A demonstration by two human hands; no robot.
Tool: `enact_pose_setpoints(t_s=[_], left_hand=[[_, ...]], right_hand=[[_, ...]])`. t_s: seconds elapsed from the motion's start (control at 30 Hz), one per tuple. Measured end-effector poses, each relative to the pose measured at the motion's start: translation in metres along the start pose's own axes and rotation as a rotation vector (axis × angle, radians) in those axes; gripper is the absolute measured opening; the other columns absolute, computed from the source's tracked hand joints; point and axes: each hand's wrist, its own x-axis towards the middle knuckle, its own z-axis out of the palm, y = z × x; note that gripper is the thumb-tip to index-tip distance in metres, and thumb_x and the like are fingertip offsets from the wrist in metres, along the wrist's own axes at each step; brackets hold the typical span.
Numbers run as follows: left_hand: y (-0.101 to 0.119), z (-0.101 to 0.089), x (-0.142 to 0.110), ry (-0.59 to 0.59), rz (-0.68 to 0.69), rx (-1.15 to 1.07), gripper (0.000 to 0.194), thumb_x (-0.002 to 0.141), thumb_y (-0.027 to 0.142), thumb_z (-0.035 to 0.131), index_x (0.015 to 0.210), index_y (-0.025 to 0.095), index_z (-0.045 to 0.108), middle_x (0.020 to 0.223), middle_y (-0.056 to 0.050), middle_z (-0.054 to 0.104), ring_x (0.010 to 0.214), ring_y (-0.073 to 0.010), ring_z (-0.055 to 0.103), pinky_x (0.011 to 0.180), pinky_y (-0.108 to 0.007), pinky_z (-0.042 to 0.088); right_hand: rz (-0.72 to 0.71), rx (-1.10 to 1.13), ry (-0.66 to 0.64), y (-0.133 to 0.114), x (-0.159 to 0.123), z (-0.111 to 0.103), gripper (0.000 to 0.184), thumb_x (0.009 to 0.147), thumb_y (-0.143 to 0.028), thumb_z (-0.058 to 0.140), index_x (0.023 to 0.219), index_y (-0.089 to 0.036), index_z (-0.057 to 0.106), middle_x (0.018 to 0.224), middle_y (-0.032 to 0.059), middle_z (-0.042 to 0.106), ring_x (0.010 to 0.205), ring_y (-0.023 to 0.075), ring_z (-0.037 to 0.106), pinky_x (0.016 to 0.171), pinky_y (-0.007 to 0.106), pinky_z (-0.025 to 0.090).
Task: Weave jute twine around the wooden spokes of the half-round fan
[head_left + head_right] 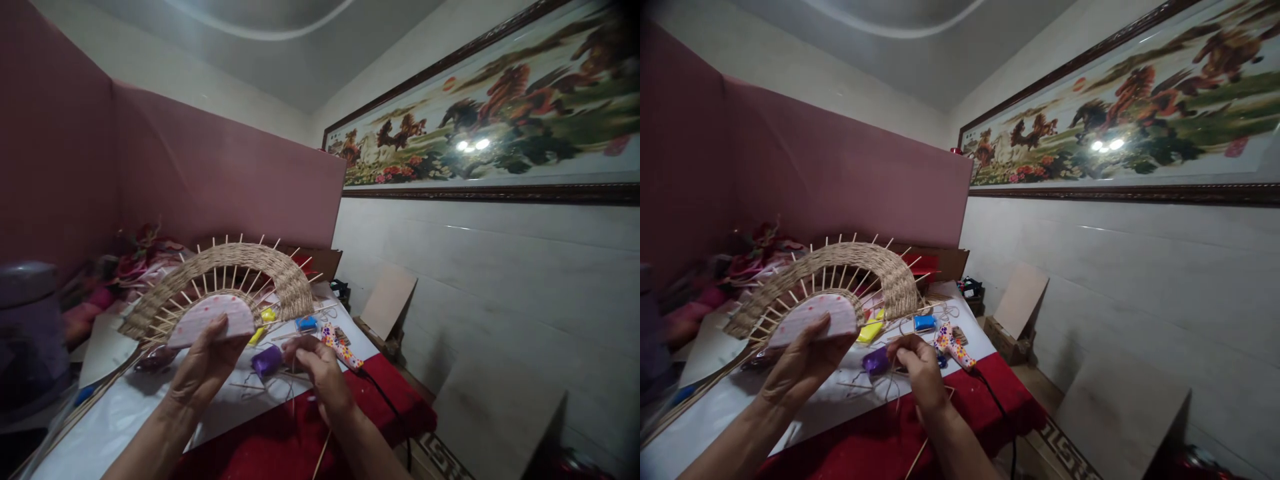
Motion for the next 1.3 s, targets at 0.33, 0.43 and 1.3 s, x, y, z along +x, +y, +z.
enact_pose_setpoints(t_s=[0.33,0.43,1.3], left_hand=[[0.0,-0.003,-0.004,-0.042,0.022,-0.006,0.023,0.078,0.0,0.052,0.089,0.015,0.066,0.079,-0.004,0.071,0.07,-0.0165,0.068,0.064,-0.031,0.059],[-0.001,-0.005,-0.004,-0.054,0.004,-0.016,0.025,0.077,-0.002,0.052,0.087,0.016,0.066,0.077,-0.003,0.071,0.068,-0.0172,0.068,0.062,-0.031,0.058],[-0.02,-0.009,-0.014,-0.395,-0.311,-0.105,0.044,0.092,0.031,0.043,0.136,0.032,0.042,0.125,-0.008,0.062,0.118,-0.0247,0.053,0.102,-0.046,0.038]], right_hand=[[-0.256,0.186,0.204,-0.027,0.004,-0.004,0.053,0.066,-0.031,0.075,0.113,-0.018,0.055,0.106,0.0066,0.065,0.095,0.0174,0.062,0.081,0.027,0.049],[-0.203,0.18,0.204,-0.022,0.004,0.003,0.037,0.069,-0.038,0.073,0.094,-0.017,0.057,0.069,-0.0021,0.061,0.047,0.0065,0.049,0.042,0.017,0.04],[-0.068,0.182,0.329,0.038,-0.018,0.025,0.041,0.073,-0.054,0.066,0.07,-0.019,0.045,0.047,-0.0112,0.034,0.039,0.0031,0.022,0.035,0.015,0.022]])
